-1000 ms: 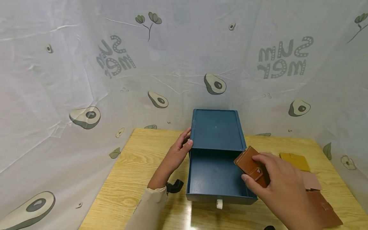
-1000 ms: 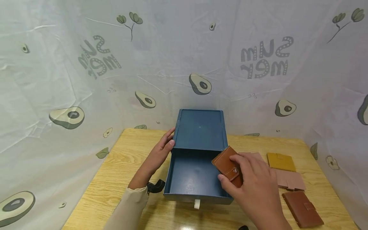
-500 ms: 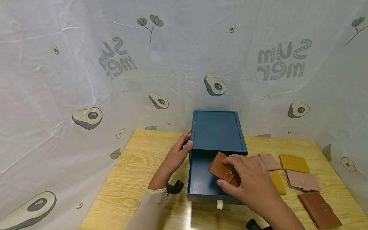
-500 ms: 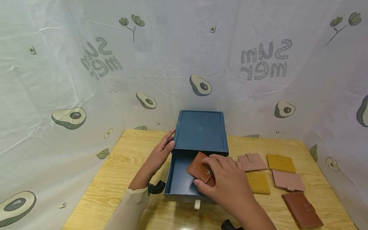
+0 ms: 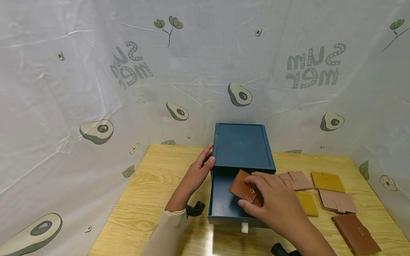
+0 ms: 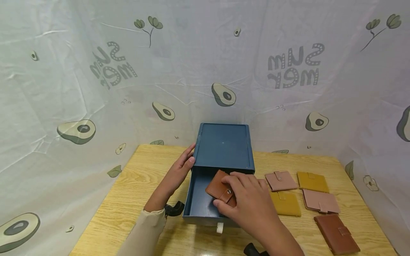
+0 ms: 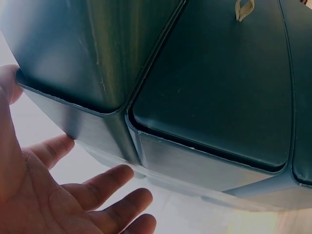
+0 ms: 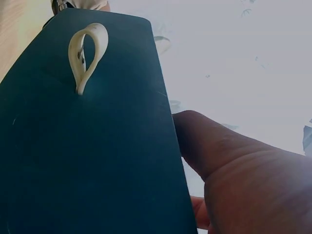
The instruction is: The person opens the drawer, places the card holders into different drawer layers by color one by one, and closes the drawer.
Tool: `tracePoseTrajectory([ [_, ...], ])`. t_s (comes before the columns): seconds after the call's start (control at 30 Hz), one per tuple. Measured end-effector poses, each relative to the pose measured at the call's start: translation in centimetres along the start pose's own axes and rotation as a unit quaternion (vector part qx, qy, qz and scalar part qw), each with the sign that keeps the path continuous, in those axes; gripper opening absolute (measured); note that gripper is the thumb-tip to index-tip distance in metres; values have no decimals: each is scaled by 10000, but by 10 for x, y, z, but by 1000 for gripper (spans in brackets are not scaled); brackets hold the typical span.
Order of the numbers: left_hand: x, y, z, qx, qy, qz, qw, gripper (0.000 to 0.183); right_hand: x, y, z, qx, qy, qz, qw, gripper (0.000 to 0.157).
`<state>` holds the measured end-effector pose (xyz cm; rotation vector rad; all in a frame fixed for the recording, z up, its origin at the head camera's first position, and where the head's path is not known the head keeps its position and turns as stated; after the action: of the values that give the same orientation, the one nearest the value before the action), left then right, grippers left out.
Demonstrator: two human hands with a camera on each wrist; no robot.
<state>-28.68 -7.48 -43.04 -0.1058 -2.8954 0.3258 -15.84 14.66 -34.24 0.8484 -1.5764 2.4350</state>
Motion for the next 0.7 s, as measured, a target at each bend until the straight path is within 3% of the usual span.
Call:
tracePoseTrajectory([
  [0.5, -2, -1, -2, -31, 117, 58, 9999, 61, -4, -6, -5, 56, -72, -305, 9995, 41],
  [0.7, -2, -2, 0, -58, 70, 70, 9999, 61, -8, -10, -16, 13, 195, -177, 9997, 41],
])
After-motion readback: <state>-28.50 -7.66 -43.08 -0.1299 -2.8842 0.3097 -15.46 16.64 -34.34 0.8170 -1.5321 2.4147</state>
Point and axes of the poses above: each hand's wrist, its own x-axis towards the middle knuckle, its own y-axis out of the palm, z = x × y, the point moved 7 cm from there along x, towards the middle knuckle, and after that the axes turned 13 degrees about -z, right-handed, at the moved point
